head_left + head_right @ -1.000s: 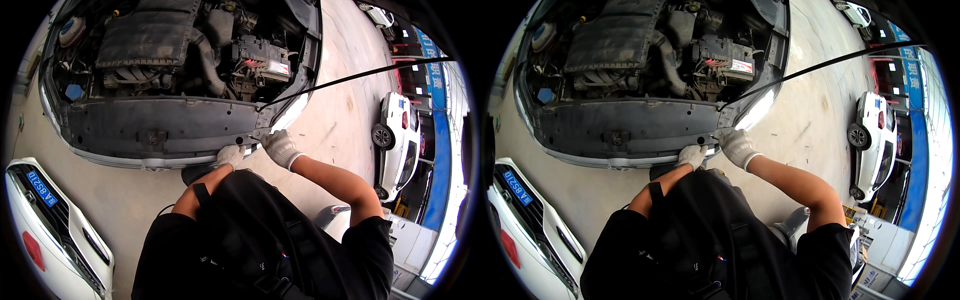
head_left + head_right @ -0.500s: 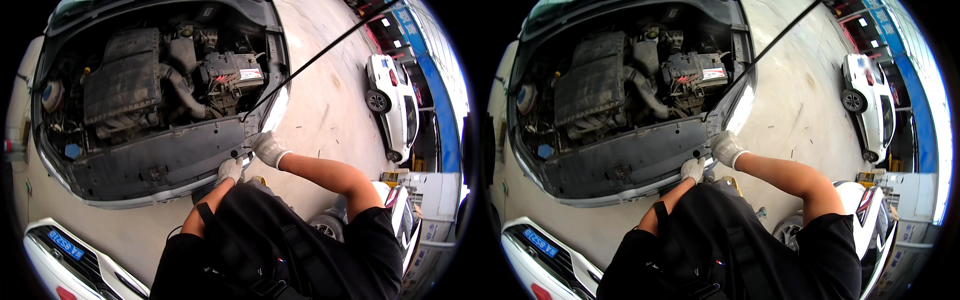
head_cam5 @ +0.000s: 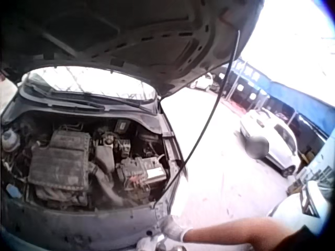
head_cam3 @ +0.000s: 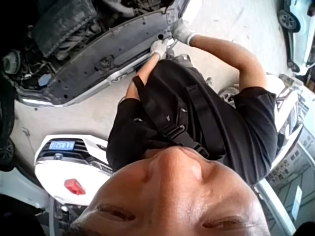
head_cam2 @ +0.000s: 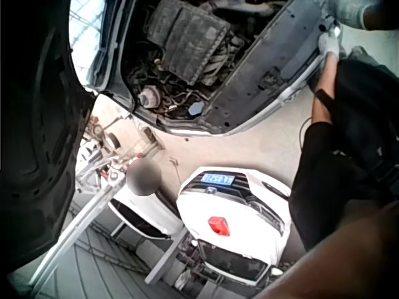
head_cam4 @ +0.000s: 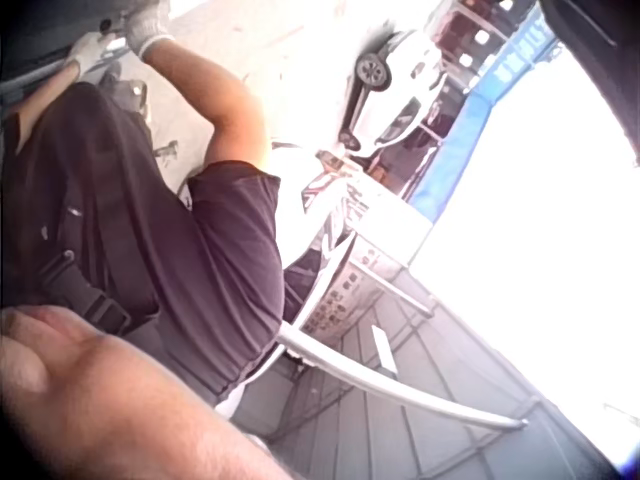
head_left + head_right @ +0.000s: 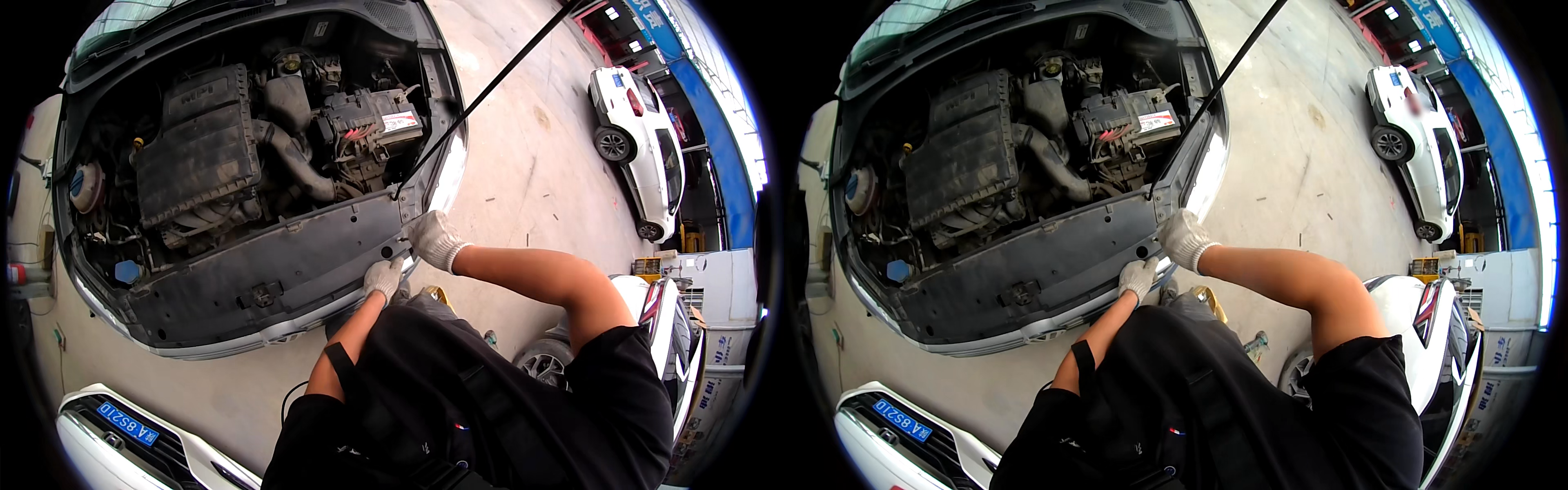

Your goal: The person uses a screwdriver to remove screws from the front bumper and the wheel arch area of a car. They work on the front bumper first, then move to the wheel arch, removing multiple screws from the plastic liner.

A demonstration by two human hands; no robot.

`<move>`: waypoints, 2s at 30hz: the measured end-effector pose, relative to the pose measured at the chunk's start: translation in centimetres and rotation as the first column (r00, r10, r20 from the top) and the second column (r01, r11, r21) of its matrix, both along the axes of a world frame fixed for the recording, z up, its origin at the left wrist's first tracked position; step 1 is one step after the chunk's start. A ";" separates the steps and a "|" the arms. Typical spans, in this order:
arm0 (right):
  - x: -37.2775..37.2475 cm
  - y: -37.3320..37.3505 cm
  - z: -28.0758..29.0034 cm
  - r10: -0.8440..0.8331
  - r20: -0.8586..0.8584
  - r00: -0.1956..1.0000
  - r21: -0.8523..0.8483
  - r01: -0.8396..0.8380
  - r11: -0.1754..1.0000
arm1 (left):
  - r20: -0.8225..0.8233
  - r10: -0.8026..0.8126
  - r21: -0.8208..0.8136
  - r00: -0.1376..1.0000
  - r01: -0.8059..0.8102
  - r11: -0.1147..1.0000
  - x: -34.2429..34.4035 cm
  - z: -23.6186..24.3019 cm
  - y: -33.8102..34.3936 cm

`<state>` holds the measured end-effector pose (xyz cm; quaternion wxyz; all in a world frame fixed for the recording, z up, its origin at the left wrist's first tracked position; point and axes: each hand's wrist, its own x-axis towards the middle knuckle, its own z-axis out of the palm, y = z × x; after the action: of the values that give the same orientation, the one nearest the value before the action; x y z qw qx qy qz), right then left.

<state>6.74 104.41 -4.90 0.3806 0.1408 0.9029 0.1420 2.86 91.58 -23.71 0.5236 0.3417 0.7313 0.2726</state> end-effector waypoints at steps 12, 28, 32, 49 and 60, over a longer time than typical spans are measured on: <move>-0.9 0.2 1.3 -0.356 0.013 0.934 -0.115 0.356 0.928 | 0.108 0.040 0.035 0.993 -0.044 0.998 -1.1 0.5 -0.9; 1.5 0.1 0.7 -0.127 -0.135 0.983 -0.123 0.111 0.986 | -0.154 -0.010 -0.073 0.988 -0.001 0.997 0.2 -0.6 -0.5; 1.2 0.6 0.3 -0.548 -0.167 0.820 -0.250 0.503 0.828 | -0.147 0.000 -0.063 0.989 -0.009 0.998 0.0 -0.3 -0.9; 2.9 2.5 -0.4 -0.327 -0.073 0.942 -0.288 0.294 0.911 | 0.567 0.504 -0.123 0.652 -0.538 0.834 -2.5 4.2 -9.9; 5.7 0.4 5.8 -0.575 -0.320 0.753 -0.814 0.092 0.574 | 0.655 0.726 -0.193 -0.210 -0.975 -0.108 7.2 6.7 -40.9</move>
<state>12.42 104.77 0.93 0.1447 0.1803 0.8984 -0.3734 10.10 50.71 -16.98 0.2689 -0.2965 0.4637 0.7904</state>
